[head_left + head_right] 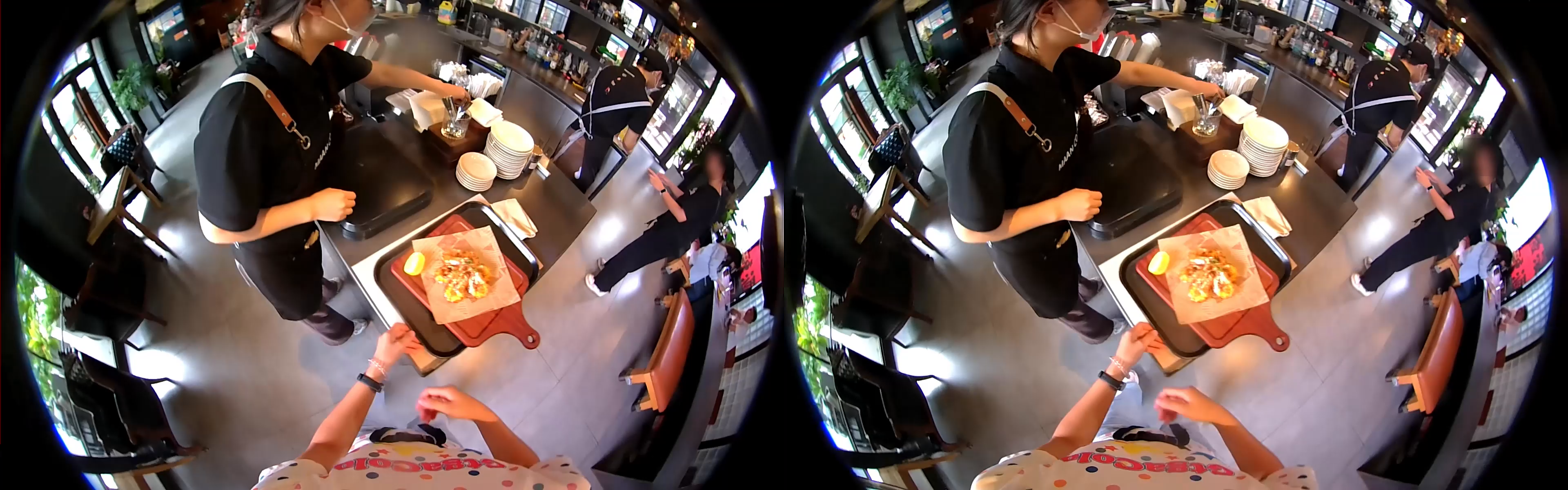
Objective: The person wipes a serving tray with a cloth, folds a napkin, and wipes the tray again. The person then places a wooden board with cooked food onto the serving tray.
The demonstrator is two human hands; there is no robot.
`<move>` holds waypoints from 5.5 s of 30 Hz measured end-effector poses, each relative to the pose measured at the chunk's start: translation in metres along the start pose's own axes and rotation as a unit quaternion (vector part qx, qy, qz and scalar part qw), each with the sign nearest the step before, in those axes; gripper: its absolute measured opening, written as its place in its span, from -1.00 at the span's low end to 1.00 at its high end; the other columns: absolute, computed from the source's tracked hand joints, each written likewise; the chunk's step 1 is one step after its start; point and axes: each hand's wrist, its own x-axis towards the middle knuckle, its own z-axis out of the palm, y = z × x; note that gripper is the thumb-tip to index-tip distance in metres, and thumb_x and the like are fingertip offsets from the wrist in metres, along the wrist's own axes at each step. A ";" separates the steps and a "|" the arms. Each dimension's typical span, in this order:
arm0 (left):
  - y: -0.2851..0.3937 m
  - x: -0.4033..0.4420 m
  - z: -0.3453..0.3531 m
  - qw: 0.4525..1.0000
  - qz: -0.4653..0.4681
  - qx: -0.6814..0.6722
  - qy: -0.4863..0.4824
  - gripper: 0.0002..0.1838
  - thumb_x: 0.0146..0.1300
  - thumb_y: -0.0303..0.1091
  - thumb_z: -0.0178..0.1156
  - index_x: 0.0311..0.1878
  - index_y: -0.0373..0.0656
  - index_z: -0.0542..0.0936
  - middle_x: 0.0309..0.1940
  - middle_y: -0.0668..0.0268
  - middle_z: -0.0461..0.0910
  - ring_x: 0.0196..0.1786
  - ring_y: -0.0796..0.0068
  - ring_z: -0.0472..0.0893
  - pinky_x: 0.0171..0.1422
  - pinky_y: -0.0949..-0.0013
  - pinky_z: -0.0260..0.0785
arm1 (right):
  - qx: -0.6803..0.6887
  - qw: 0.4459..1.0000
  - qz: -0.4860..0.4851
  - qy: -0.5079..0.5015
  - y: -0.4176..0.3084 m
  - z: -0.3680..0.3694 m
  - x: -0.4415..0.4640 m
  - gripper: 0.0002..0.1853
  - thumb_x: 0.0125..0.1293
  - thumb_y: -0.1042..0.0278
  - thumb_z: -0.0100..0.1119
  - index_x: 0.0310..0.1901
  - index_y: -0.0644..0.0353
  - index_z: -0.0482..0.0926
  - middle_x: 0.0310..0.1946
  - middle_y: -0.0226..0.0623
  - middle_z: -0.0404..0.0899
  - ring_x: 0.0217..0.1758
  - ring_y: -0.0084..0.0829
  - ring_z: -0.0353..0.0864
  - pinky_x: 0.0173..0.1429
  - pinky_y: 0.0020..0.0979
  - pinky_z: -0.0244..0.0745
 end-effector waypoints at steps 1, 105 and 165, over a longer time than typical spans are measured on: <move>0.018 -0.006 -0.008 0.997 -0.035 -0.023 -0.068 -0.75 0.37 -0.35 0.05 -0.01 -0.33 0.41 -0.23 0.10 0.62 -0.22 0.32 0.67 -0.16 0.36 0.55 | -0.031 0.999 -0.043 0.008 -0.029 0.014 0.024 -0.73 0.44 0.21 -0.02 -0.24 0.27 0.51 -0.48 -0.39 0.56 -0.41 -0.60 0.57 -0.29 -0.58 0.46; -0.021 -0.034 0.019 0.991 0.118 0.008 0.060 -0.71 0.33 -0.49 0.04 0.10 -0.34 0.37 -0.10 0.23 0.47 -0.23 0.47 0.57 -0.12 0.45 0.49 | -0.054 0.814 -0.229 0.532 -0.037 -0.156 -0.117 -0.85 0.33 0.32 0.04 -0.28 0.18 0.55 -0.49 -0.44 0.56 -0.45 -0.66 0.48 -0.36 -0.62 0.37; -0.013 0.045 0.079 0.725 0.129 0.289 0.611 -0.61 0.40 -0.11 -0.03 -0.34 -0.29 0.46 -0.51 0.03 0.51 -0.51 0.20 0.40 -0.32 0.25 0.33 | -0.534 0.638 -0.278 0.480 -0.065 -0.414 0.034 -0.76 0.30 0.18 0.08 -0.44 0.13 0.43 -0.64 -0.09 0.50 -0.57 0.01 0.51 -0.48 -0.05 0.35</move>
